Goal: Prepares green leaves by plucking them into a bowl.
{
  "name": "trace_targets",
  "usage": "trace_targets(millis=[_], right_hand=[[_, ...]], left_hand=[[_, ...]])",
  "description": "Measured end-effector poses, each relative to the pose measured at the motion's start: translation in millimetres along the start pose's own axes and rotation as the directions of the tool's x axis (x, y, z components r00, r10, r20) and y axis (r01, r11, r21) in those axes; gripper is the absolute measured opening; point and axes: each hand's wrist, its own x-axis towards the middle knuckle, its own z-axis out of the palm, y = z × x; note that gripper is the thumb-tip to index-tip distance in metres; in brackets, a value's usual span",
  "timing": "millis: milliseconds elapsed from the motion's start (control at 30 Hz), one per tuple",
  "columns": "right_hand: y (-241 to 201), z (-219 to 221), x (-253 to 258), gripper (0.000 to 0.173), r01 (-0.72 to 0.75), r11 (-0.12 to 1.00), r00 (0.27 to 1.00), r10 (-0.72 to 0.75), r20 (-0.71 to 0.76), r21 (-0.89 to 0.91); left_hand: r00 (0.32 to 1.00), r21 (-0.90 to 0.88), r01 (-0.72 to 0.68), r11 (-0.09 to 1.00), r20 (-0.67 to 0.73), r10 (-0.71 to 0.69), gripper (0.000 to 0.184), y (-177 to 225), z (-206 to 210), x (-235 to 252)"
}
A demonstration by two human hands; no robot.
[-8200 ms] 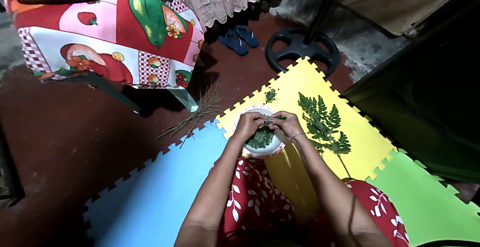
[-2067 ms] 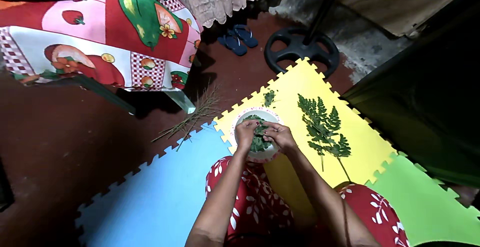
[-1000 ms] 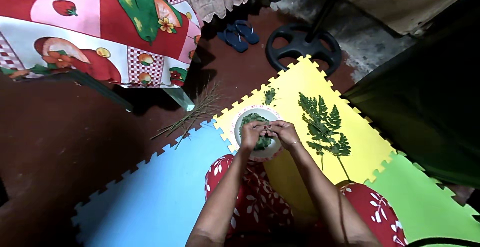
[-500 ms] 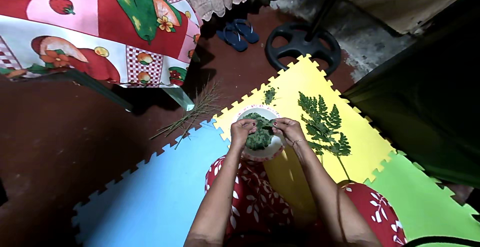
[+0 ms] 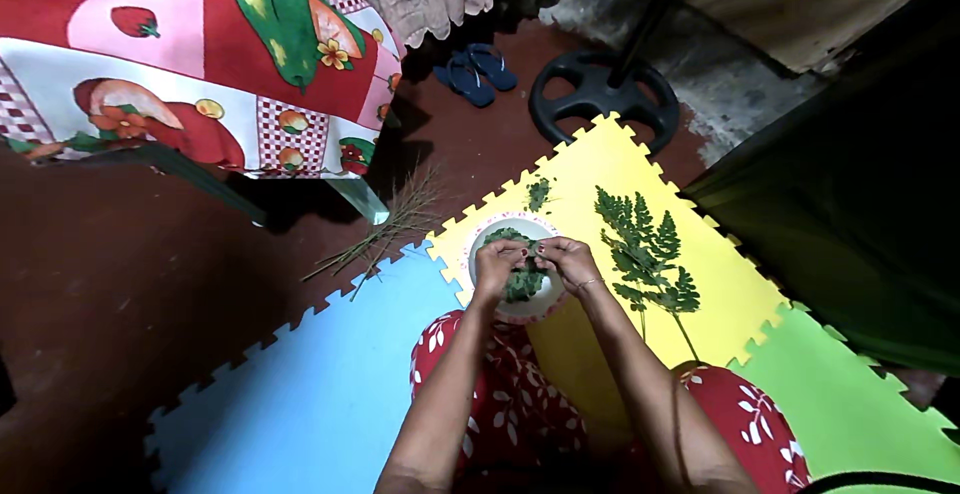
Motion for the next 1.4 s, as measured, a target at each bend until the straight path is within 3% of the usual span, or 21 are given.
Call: trace_targets(millis=[400,533,700,900,1033,1200,1400], right_hand=[[2.8,3.1,-5.4,0.013,-0.069,0.987,0.997,0.071,-0.01,0.144],[3.5,2.7,-4.8,0.012,0.029,0.997,0.999,-0.027,0.031,-0.07],[-3.6,1.0,-5.2,0.011,0.06,0.991,0.997,-0.053,0.062,-0.119],[-9.9,-17.3,-1.7,0.011,0.019,0.998,0.999,-0.021,-0.038,-0.054],[-10.2,-15.3,-3.5,0.009,0.028,0.998,0.999,-0.026,0.031,-0.058],[-4.1,-0.2,-4.8,0.023,0.029,0.992,0.992,-0.013,0.126,-0.124],[-1.3,2.8,0.8,0.01,0.037,0.99,0.998,-0.03,0.055,-0.133]], left_hand=[[0.997,-0.172,0.063,0.983,-0.023,-0.068,0.016,-3.2,-3.6,-5.0],[0.995,-0.058,0.032,0.998,0.093,-0.027,0.033,1.9,-1.3,-4.2],[0.999,-0.022,-0.045,0.999,0.014,0.045,0.011,2.1,3.0,0.7],[0.997,-0.063,-0.008,0.998,-0.075,0.004,0.011,-5.2,-17.3,9.5],[0.997,-0.105,0.008,0.994,-0.075,-0.016,0.013,-6.3,-15.9,10.3],[1.0,0.001,-0.025,1.0,0.015,0.025,0.017,-9.5,-7.6,7.3],[0.988,0.137,-0.047,0.99,0.154,0.026,0.023,3.0,-6.3,-3.5]])
